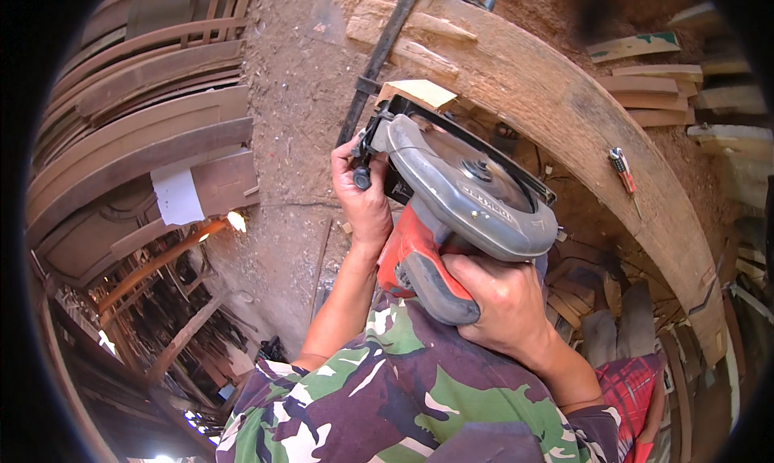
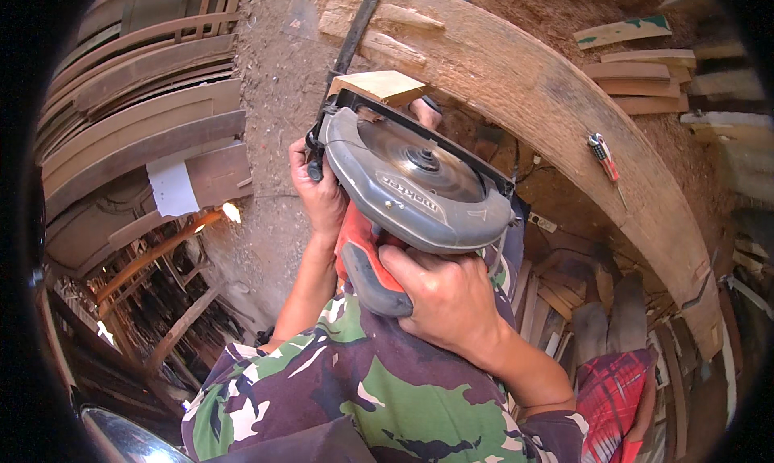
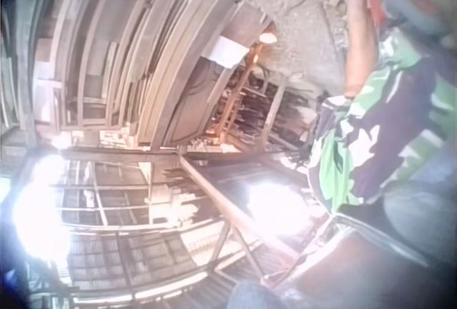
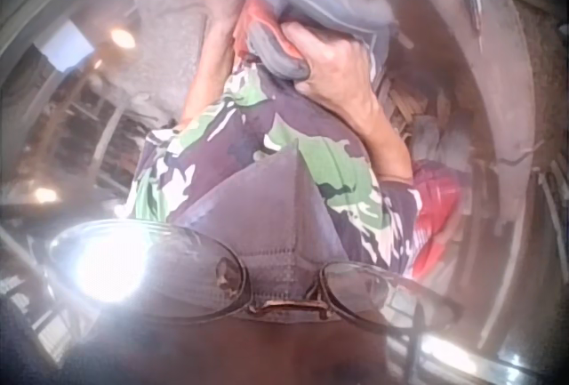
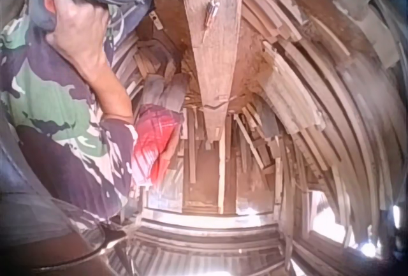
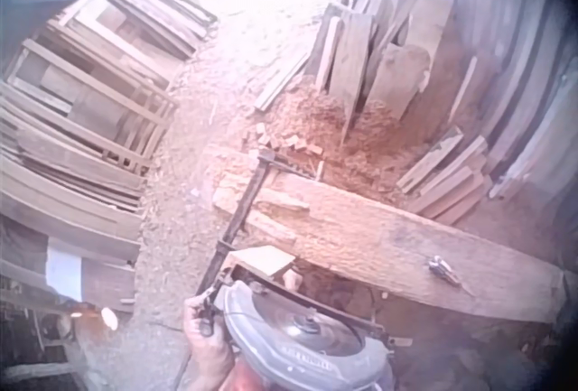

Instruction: The person measures a circular saw using a metal ruler, adjusts a screw on the saw with a screwdriver, and moves pieces of wood around a workshop.

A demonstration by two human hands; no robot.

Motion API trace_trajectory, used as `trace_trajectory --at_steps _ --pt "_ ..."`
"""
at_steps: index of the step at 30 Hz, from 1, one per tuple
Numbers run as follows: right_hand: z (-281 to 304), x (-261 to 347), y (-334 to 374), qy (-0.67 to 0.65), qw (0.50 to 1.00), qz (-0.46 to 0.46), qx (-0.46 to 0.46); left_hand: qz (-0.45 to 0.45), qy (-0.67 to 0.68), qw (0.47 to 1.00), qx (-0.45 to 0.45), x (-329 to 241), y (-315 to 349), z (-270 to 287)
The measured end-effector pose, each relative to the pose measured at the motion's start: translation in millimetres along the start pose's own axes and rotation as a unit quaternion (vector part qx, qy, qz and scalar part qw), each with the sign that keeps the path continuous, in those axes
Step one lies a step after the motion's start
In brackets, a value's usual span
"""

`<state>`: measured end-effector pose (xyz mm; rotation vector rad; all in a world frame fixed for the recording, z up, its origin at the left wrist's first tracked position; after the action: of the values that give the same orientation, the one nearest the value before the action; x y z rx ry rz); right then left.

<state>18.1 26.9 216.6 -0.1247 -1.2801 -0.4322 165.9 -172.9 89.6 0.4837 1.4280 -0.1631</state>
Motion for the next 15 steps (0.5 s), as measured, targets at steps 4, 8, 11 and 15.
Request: trace_trajectory --at_steps 4,8,11,15 --pt "1.1 1.1 -2.0 -0.011 1.0 -0.001 -0.002 -0.001 0.012 1.0 0.001 -0.7 0.1 0.5" --pt "-0.6 1.3 -2.9 -0.006 1.0 0.005 0.008 0.001 0.0 1.0 0.0 -0.9 -0.1 1.6" --pt "-1.9 -0.8 -3.1 -0.004 1.0 0.005 0.014 0.006 -0.004 1.0 -0.004 0.5 -1.4 2.4" --pt "-2.2 -2.3 -2.8 -0.002 1.0 0.004 0.014 0.014 -0.012 1.0 -0.007 1.1 -1.8 3.5"
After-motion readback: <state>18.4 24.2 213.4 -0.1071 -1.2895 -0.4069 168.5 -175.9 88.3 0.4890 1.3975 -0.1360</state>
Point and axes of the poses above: each hand's wrist, its own y-axis away from the middle knuckle, its own z-axis out of the back of the hand, x = y × z, the point moved 9 cm from there along -y, towards the middle knuckle, and after that the axes turned 1 degree about z, right-handed, at the moved point
